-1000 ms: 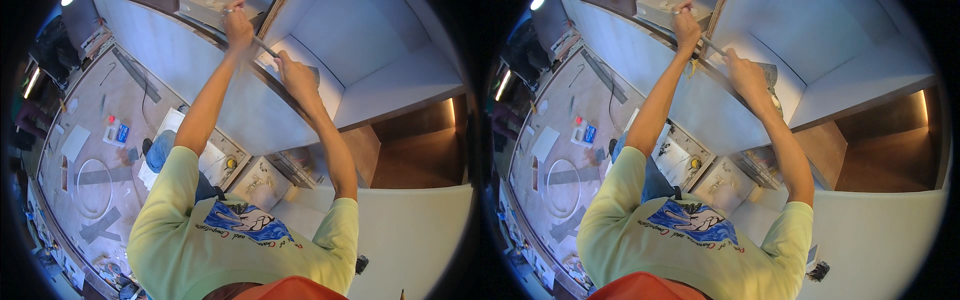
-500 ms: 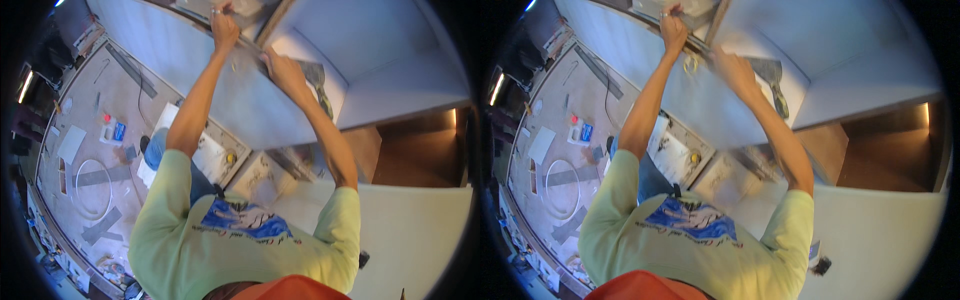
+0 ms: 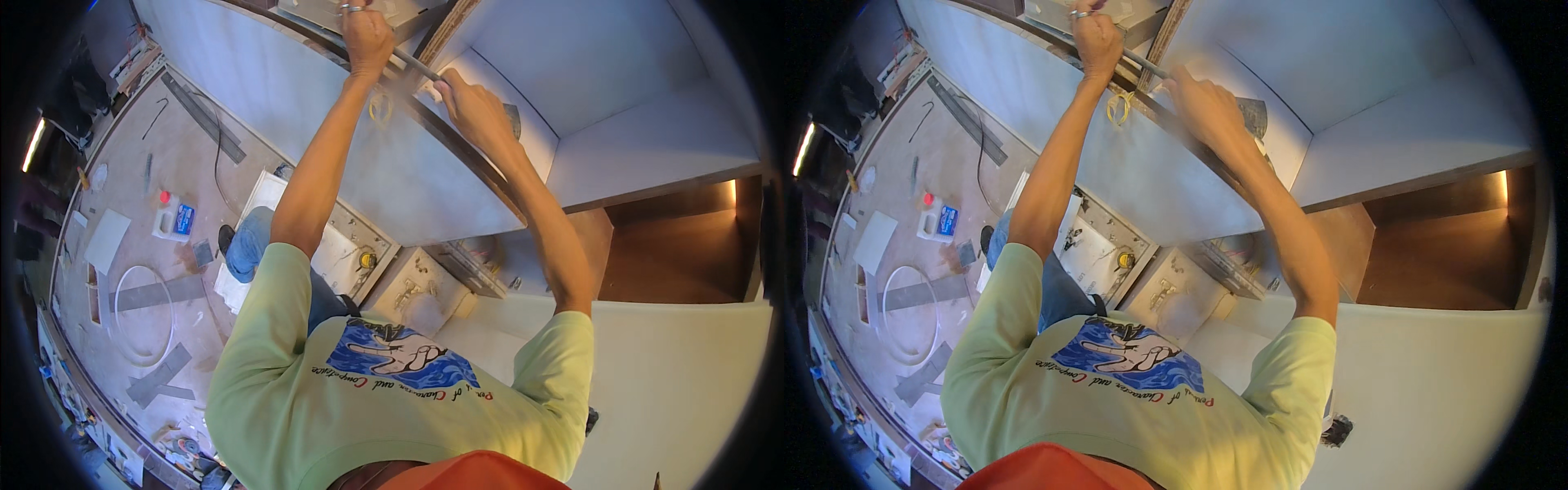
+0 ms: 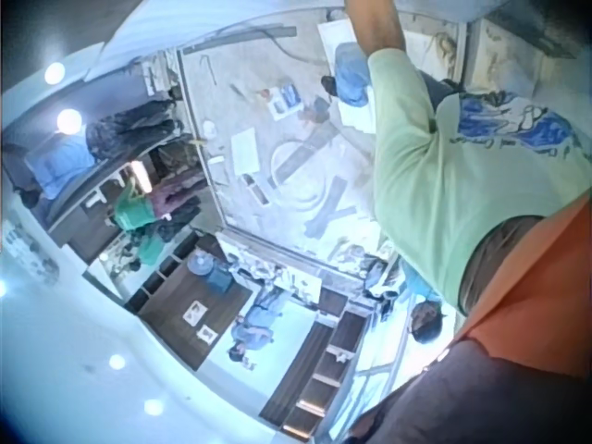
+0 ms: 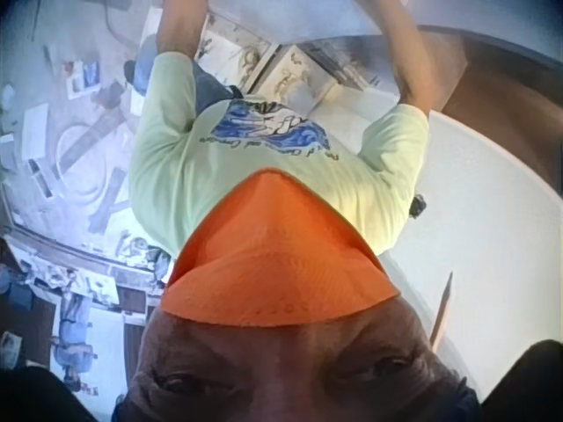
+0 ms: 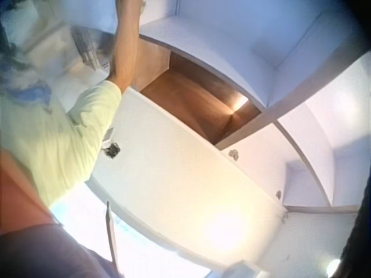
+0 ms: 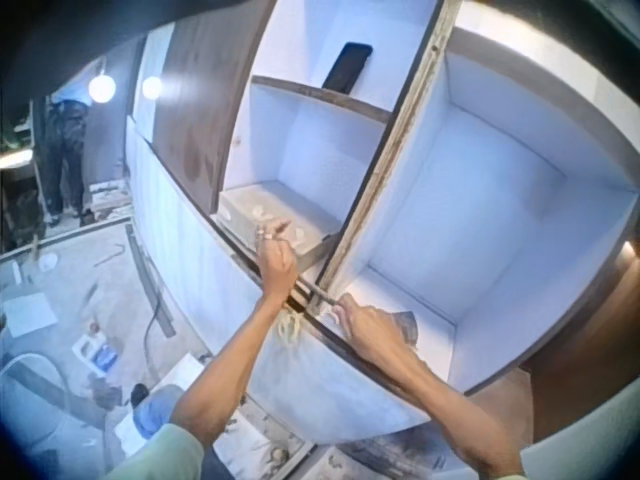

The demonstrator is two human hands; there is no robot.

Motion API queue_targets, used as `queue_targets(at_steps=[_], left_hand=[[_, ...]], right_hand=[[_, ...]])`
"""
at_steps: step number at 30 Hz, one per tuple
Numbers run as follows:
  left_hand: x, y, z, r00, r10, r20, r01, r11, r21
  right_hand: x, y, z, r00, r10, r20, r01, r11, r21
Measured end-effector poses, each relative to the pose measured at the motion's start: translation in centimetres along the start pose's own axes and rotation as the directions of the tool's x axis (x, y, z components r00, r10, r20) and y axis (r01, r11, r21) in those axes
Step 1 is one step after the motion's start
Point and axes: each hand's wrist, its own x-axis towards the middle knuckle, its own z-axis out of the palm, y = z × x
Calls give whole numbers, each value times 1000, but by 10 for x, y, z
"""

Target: The person installs a wooden trim piece into a cabinet, using a putty knife to scrape and clean the joint, then applies adhesive from a bottle to secure the trim. The person handles the trim, putty knife, and adhesive bottle throughout the task.

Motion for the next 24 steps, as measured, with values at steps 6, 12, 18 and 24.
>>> queue_targets(at_steps=[6, 12, 18, 24], left_hand=[[-3, 16, 16, 969, -238, 61, 243, 964, -110], [-8, 16, 9, 941, -313, 126, 324, 942, -87], [-10, 6, 7, 935, -340, 103, 348, 935, -68], [-12, 13, 4, 977, -196, 84, 197, 980, -11]], right_hand=[[-27, 7, -13, 999, -36, 13, 37, 999, -40], [-30, 0, -21, 995, 81, 51, -72, 985, -159], [-23, 8, -10, 996, -82, -40, 72, 977, -202], [-26, 6, -16, 993, 113, 44, -104, 982, -161]])
